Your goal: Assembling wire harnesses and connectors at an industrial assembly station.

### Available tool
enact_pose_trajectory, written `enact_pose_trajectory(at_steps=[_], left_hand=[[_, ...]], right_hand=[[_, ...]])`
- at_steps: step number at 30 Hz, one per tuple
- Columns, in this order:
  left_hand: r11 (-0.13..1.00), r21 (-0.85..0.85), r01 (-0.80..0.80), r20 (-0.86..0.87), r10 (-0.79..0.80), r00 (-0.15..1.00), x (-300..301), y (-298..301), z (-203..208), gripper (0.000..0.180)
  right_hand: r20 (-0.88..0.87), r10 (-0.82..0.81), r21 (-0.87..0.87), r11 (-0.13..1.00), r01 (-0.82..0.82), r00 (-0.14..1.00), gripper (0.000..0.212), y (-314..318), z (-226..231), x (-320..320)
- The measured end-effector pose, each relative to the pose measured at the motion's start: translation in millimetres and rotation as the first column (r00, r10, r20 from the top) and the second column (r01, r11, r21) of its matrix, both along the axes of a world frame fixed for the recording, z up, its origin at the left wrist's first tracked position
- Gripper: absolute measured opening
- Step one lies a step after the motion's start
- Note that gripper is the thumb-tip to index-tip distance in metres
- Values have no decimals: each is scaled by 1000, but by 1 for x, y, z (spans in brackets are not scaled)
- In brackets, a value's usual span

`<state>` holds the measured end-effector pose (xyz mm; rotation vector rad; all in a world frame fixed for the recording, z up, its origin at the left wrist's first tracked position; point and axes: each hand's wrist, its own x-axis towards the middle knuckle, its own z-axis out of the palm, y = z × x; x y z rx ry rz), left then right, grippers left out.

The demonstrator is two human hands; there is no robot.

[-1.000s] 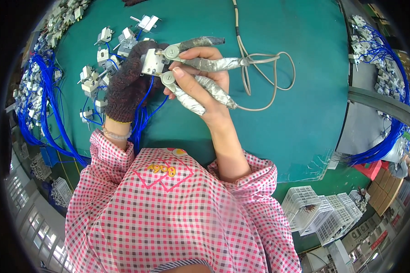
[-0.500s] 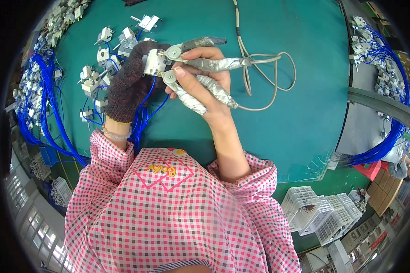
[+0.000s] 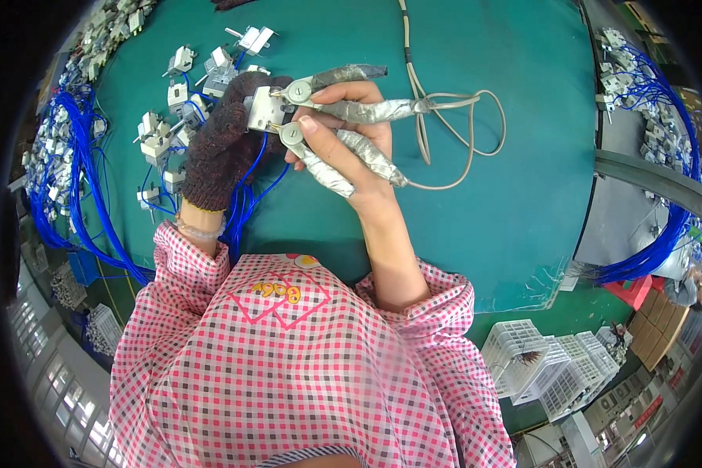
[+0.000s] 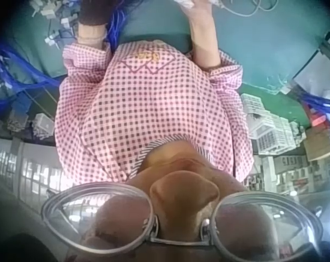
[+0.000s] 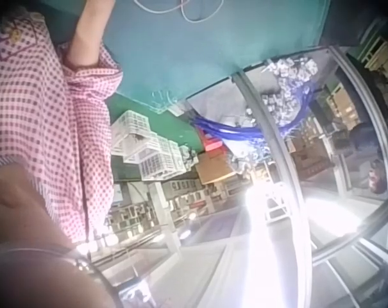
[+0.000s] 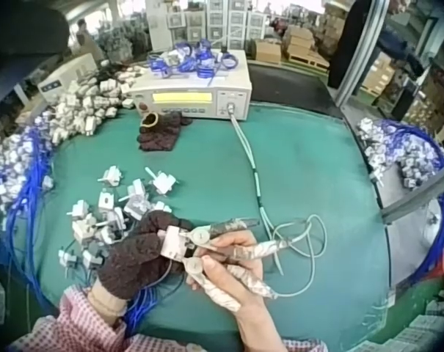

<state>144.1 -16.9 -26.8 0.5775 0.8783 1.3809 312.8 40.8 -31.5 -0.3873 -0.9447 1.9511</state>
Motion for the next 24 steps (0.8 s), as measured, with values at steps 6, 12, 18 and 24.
enact_pose_trajectory(at_steps=[6,12,18,24], left_hand=[[999,-13,-33,61,34,998,1,3,2,37],[934,292,205,-948,255,189,11,-20,55,37],[938,-189,-290,-882,-33,470,-44,-138,112,16],[951,-306,-48,-918,-282,278,-38,-232,64,23]], right_hand=[[75,-14,-8,1000,14,997,29,3,2,2],[372,-145,61,989,131,917,11,43,-14,49],[781,-213,161,977,140,587,22,42,0,86],[887,20,56,987,-150,461,32,19,41,117]])
